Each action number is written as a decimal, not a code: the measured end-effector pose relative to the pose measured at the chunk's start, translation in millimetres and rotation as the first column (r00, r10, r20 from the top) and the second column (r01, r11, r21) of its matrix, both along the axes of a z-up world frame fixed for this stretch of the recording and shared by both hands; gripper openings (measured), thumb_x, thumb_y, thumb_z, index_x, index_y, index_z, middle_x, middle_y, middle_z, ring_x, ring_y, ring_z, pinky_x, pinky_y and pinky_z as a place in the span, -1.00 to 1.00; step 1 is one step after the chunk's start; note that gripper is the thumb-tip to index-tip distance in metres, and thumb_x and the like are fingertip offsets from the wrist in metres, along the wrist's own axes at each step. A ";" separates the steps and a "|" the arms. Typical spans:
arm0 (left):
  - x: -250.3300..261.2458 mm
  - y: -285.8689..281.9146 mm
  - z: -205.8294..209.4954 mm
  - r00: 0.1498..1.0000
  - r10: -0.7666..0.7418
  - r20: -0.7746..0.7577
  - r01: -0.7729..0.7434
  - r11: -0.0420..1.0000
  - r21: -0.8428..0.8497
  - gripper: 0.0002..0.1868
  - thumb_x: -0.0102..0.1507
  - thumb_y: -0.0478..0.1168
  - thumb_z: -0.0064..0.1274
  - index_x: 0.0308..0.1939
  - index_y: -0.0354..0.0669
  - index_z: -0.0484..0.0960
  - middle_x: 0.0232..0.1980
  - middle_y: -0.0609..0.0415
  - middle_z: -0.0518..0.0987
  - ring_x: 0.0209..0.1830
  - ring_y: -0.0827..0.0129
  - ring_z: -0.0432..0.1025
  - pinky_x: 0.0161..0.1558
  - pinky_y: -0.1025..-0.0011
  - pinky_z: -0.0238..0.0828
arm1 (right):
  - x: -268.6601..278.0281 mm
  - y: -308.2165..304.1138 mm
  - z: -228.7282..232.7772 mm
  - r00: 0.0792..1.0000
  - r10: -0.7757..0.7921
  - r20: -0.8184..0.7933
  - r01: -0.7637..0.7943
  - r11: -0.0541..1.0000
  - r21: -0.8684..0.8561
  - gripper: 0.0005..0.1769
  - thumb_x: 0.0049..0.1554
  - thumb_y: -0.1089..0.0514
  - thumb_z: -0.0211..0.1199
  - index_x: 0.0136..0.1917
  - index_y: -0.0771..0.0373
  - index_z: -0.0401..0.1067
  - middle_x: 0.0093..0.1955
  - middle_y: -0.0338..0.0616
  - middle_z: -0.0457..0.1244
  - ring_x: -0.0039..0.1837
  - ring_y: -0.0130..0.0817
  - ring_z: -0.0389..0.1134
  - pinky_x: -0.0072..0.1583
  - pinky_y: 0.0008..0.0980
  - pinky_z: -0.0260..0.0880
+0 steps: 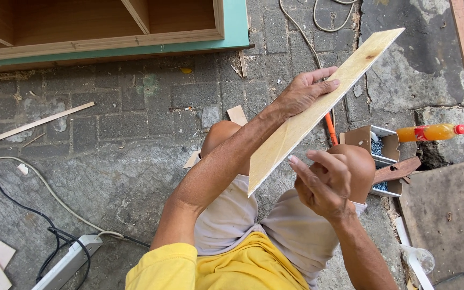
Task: The person is performing final fitting of wooden trim and sanding the surfaces of a wooden cabinet.
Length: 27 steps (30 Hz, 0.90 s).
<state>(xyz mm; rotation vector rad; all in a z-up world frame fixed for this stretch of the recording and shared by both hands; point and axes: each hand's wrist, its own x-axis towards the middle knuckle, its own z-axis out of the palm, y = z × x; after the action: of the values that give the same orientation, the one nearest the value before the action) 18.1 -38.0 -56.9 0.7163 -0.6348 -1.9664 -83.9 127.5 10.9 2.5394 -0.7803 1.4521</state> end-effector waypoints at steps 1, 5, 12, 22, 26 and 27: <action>0.0 -1.0 2.2 1.000 0.001 0.000 -0.001 1.000 0.000 -0.37 0.22 -0.26 0.31 0.37 -0.19 0.48 -0.14 -0.24 0.70 -0.39 0.22 0.65 -0.34 0.43 0.70 | -10.5 -6.6 -10.8 1.000 0.001 0.000 -0.001 1.000 0.000 -0.66 0.05 0.40 0.22 0.05 0.28 0.67 0.16 0.22 0.26 -0.28 -0.32 0.24 -0.09 -0.25 0.30; 1.4 4.8 5.8 1.000 0.007 -0.024 -0.007 1.000 0.003 -0.41 0.23 -0.29 0.30 0.34 -0.17 0.51 -0.15 -0.28 0.70 -0.40 0.16 0.66 -0.36 0.38 0.71 | -18.1 -17.0 -8.7 0.986 -0.144 -0.088 0.146 0.989 0.027 -0.61 0.22 0.33 0.19 0.30 0.31 0.58 0.25 0.24 0.18 -0.13 -0.22 0.19 -0.14 -0.27 0.20; 7.2 4.7 11.9 1.000 0.018 -0.025 -0.018 1.000 0.009 -0.36 0.21 -0.29 0.31 0.37 -0.22 0.47 -0.13 -0.28 0.69 -0.37 0.14 0.66 -0.34 0.37 0.72 | -20.3 -6.4 1.9 0.979 -0.164 -0.124 0.160 0.986 -0.039 -0.60 0.15 0.35 0.24 0.22 0.15 0.65 0.25 0.16 0.21 -0.07 -0.21 0.20 -0.08 -0.26 0.23; -1.4 -5.6 -7.2 1.000 0.000 -0.013 0.000 1.000 0.014 -0.36 0.23 -0.30 0.30 0.38 -0.21 0.46 -0.10 -0.26 0.69 -0.34 0.13 0.67 -0.31 0.34 0.74 | -35.3 -13.1 -2.1 0.925 -0.263 -0.276 0.242 0.964 -0.108 -0.51 0.14 0.27 0.27 0.33 0.01 0.62 0.32 0.17 0.17 0.05 -0.16 0.22 0.02 -0.16 0.27; -3.9 -4.0 -7.5 1.000 0.018 -0.014 -0.018 1.000 0.019 -0.33 0.22 -0.32 0.29 0.40 -0.26 0.41 -0.11 -0.26 0.68 -0.33 0.10 0.67 -0.30 0.32 0.74 | -39.4 -12.6 9.7 0.908 -0.254 -0.335 0.209 0.964 -0.164 -0.54 0.15 0.28 0.27 0.30 0.01 0.62 0.32 0.21 0.18 0.06 -0.04 0.28 0.04 -0.10 0.32; -4.3 -3.4 -7.0 1.000 0.020 -0.016 -0.020 1.000 0.021 -0.32 0.22 -0.32 0.29 0.40 -0.28 0.41 -0.10 -0.26 0.68 -0.32 0.10 0.67 -0.30 0.32 0.74 | -39.5 -11.9 15.3 0.904 -0.247 -0.348 0.198 0.965 -0.171 -0.53 0.15 0.32 0.26 0.29 0.02 0.62 0.30 0.23 0.17 0.06 -0.01 0.30 0.02 -0.09 0.34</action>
<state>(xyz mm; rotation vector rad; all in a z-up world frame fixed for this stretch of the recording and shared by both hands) 13.8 -41.4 -63.9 0.7159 -0.5963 -1.9612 -123.4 115.6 26.2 2.4187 -0.8437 0.8897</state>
